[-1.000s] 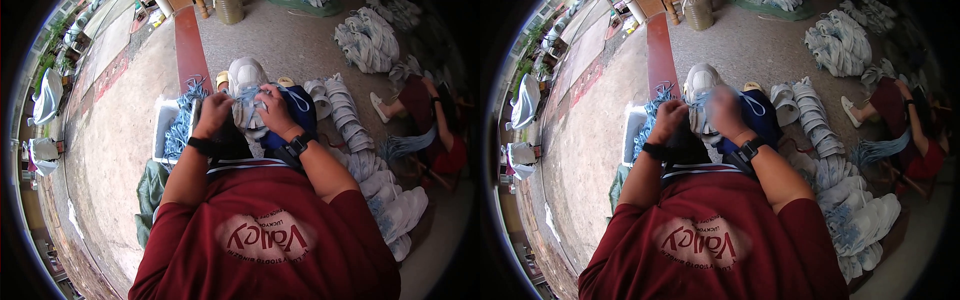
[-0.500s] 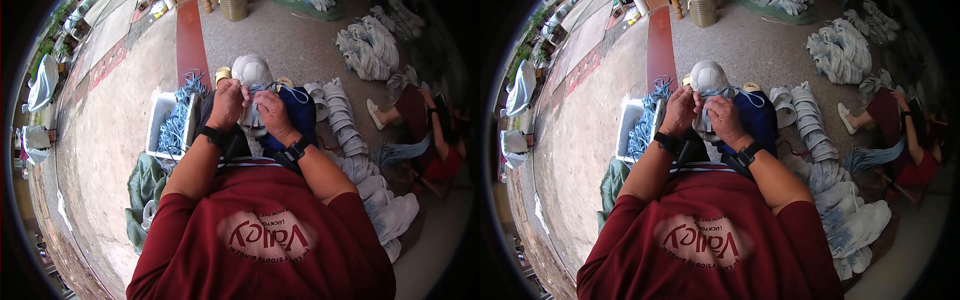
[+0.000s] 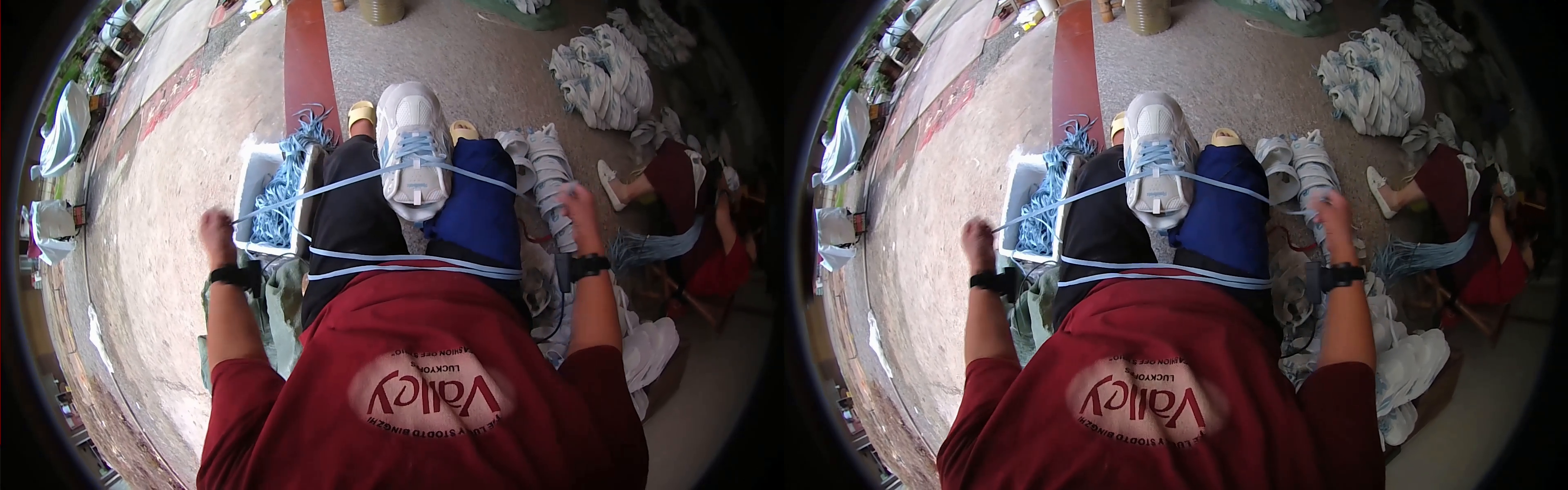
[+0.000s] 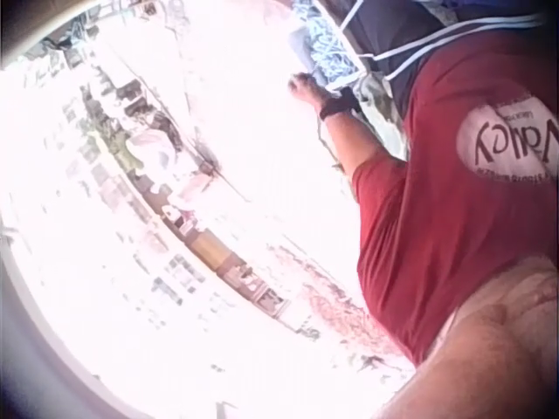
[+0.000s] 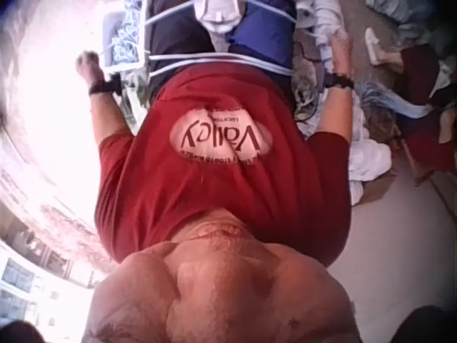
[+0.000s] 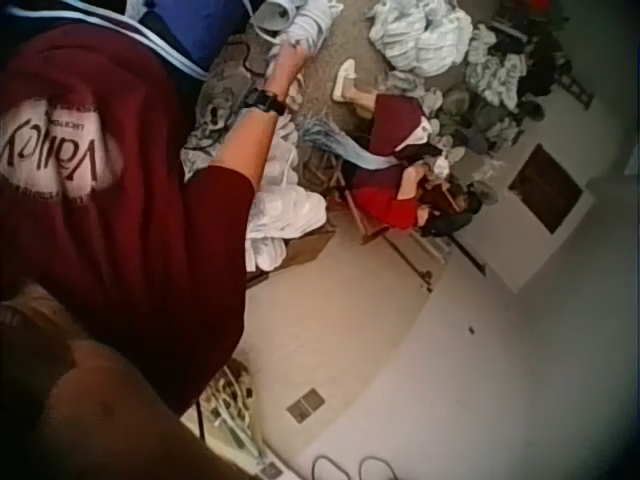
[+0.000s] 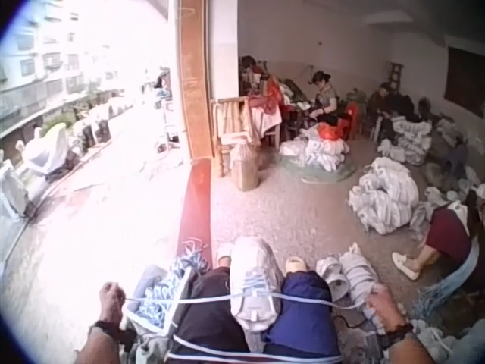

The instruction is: Lacing up a pair of white and blue athletic shoes.

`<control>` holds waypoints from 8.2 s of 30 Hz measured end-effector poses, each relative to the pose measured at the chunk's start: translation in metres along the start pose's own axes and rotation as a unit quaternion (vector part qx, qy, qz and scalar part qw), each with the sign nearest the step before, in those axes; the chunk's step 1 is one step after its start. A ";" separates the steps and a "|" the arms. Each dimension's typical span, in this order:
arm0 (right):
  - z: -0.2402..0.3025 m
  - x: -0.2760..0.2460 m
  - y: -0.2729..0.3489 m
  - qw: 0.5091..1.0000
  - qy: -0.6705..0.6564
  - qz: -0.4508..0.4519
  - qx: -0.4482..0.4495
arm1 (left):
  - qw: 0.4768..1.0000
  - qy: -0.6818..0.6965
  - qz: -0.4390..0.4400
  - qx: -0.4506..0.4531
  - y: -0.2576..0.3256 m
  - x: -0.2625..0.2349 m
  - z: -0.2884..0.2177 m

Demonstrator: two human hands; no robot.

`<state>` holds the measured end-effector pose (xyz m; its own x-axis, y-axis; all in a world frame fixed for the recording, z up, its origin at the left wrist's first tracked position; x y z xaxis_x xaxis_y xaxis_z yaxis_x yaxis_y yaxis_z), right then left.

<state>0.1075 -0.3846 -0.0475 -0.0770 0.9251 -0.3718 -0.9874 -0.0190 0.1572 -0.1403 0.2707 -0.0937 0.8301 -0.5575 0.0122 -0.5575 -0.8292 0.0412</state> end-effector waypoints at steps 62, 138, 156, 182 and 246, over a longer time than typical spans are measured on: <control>0.116 0.234 0.016 0.955 -0.285 0.079 -0.016 | 0.899 0.045 0.422 -0.107 0.103 0.282 -0.076; 0.108 0.076 0.033 0.773 0.363 0.019 -0.520 | 0.909 -0.230 0.241 0.253 0.090 0.131 -0.073; 0.138 0.205 0.023 0.888 0.282 0.145 -0.334 | 0.797 -0.336 0.328 0.379 0.144 0.262 -0.105; 0.138 0.201 0.015 0.909 0.299 0.169 -0.237 | 0.705 -0.456 0.366 0.401 0.136 0.274 -0.081; 0.137 0.201 0.009 0.651 0.345 0.180 -0.651 | 0.725 -0.390 0.381 0.421 0.127 0.259 -0.076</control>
<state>0.1024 -0.1465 0.0044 0.0638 0.3899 -0.9186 -0.1333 -0.9090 -0.3950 0.0045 0.0243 -0.0094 0.2003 -0.4488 -0.8709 -0.9330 0.1840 -0.3094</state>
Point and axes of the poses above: each hand's wrist, its own y-axis away from the middle knuckle, its own x-axis out of the palm, z = x × y, the point moved 1 cm from there along -y, towards the middle knuckle, and after that the axes turned 1 degree about x, right-handed, at the moved point
